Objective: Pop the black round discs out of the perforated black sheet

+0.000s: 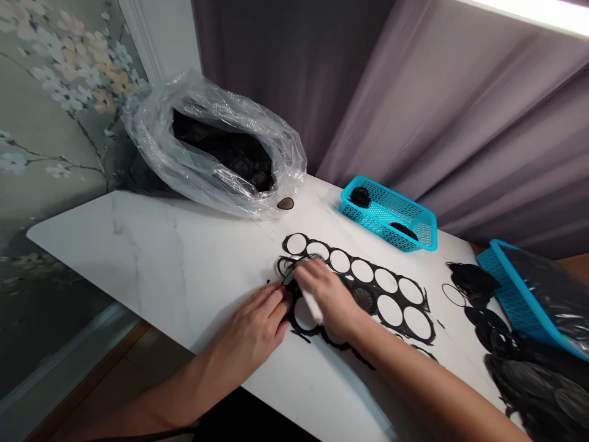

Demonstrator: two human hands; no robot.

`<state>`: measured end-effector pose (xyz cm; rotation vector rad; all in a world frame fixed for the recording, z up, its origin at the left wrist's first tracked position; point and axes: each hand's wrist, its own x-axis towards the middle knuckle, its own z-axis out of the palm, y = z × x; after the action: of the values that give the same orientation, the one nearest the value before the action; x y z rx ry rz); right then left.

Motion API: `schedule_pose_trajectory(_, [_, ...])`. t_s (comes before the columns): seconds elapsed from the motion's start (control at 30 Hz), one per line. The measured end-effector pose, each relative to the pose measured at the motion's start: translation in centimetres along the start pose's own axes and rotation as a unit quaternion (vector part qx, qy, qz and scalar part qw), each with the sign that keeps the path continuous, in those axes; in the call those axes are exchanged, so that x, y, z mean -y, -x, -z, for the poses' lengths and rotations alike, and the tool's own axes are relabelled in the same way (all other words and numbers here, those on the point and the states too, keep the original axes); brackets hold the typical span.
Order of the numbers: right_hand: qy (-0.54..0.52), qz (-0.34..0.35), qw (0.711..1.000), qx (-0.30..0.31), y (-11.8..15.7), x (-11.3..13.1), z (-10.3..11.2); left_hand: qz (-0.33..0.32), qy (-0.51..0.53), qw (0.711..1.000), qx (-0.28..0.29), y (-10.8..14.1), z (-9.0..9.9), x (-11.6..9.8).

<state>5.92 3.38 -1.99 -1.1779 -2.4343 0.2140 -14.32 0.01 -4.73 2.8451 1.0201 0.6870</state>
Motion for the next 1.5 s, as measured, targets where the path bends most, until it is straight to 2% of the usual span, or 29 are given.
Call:
schedule_pose_trajectory(0.07, [0.023,-0.062,0.994,-0.087,-0.8,-2.6,1.4,-0.006,-0.003,1.0,-0.004,-0.1,0.0,0.0])
schedule_pose_trajectory(0.17, [0.071,-0.181,0.953,-0.232,-1.6,-6.6,3.3,-0.01,-0.003,1.0,-0.009,0.0,-0.1,0.0])
schedule_pose_trajectory(0.23, [0.037,-0.245,0.93,-0.27,-1.4,-7.9,4.0,-0.004,0.009,1.0,-0.012,0.2,0.0,0.2])
schedule_pose_trajectory(0.3, [-0.051,-0.287,0.922,-0.255,-0.6,-7.8,4.1,0.005,0.032,0.999,-0.013,0.3,0.1,0.4])
schedule_pose_trajectory(0.4, [-0.233,-0.32,0.897,-0.195,0.8,-6.1,3.6,0.032,0.098,0.995,-0.01,-0.2,0.6,0.9])
schedule_pose_trajectory(0.5, [-0.407,-0.317,0.843,-0.152,1.7,-4.0,3.4,0.093,0.206,0.974,-0.011,-2.1,1.3,1.3])
schedule_pose_trajectory(0.6, [-0.533,-0.3,0.78,-0.132,1.8,-2.5,3.7,0.151,0.283,0.947,-0.009,-4.6,1.6,1.8])
schedule_pose_trajectory(0.73, [-0.639,-0.295,0.7,-0.115,1.7,-1.5,4.1,0.165,0.312,0.936,0.003,-7.8,0.7,3.0])
schedule_pose_trajectory(0.8, [-0.666,-0.285,0.677,-0.127,1.7,-1.5,4.1,0.166,0.333,0.928,0.021,-9.2,0.0,3.7])
schedule_pose_trajectory(0.9, [-0.684,-0.272,0.66,-0.152,1.7,-1.7,3.8,0.156,0.376,0.911,0.064,-10.7,-1.0,4.4])
schedule_pose_trajectory(1.0, [-0.662,-0.286,0.664,-0.195,1.5,-2.1,3.3,0.145,0.408,0.897,0.091,-11.3,-1.7,4.6])
schedule_pose_trajectory(1.07, [-0.629,-0.302,0.683,-0.217,1.4,-2.4,3.1,0.15,0.409,0.895,0.093,-11.2,-2.0,4.6])
schedule_pose_trajectory(1.13, [-0.584,-0.312,0.718,-0.213,1.4,-2.8,3.1,0.154,0.401,0.897,0.099,-11.0,-2.1,4.6])
schedule_pose_trajectory(1.2, [-0.528,-0.32,0.766,-0.179,1.6,-3.2,3.5,0.151,0.394,0.899,0.116,-10.8,-2.0,4.7])
schedule_pose_trajectory(1.27, [-0.474,-0.323,0.808,-0.137,1.9,-3.8,4.4,0.14,0.394,0.898,0.136,-10.7,-1.9,4.8])
schedule_pose_trajectory(1.33, [-0.435,-0.325,0.832,-0.114,2.4,-4.3,5.7,0.127,0.396,0.897,0.151,-10.7,-1.7,5.0])
schedule_pose_trajectory(1.5, [-0.385,-0.339,0.854,-0.093,4.0,-4.6,10.0,0.097,0.392,0.902,0.152,-10.8,-1.5,5.4])
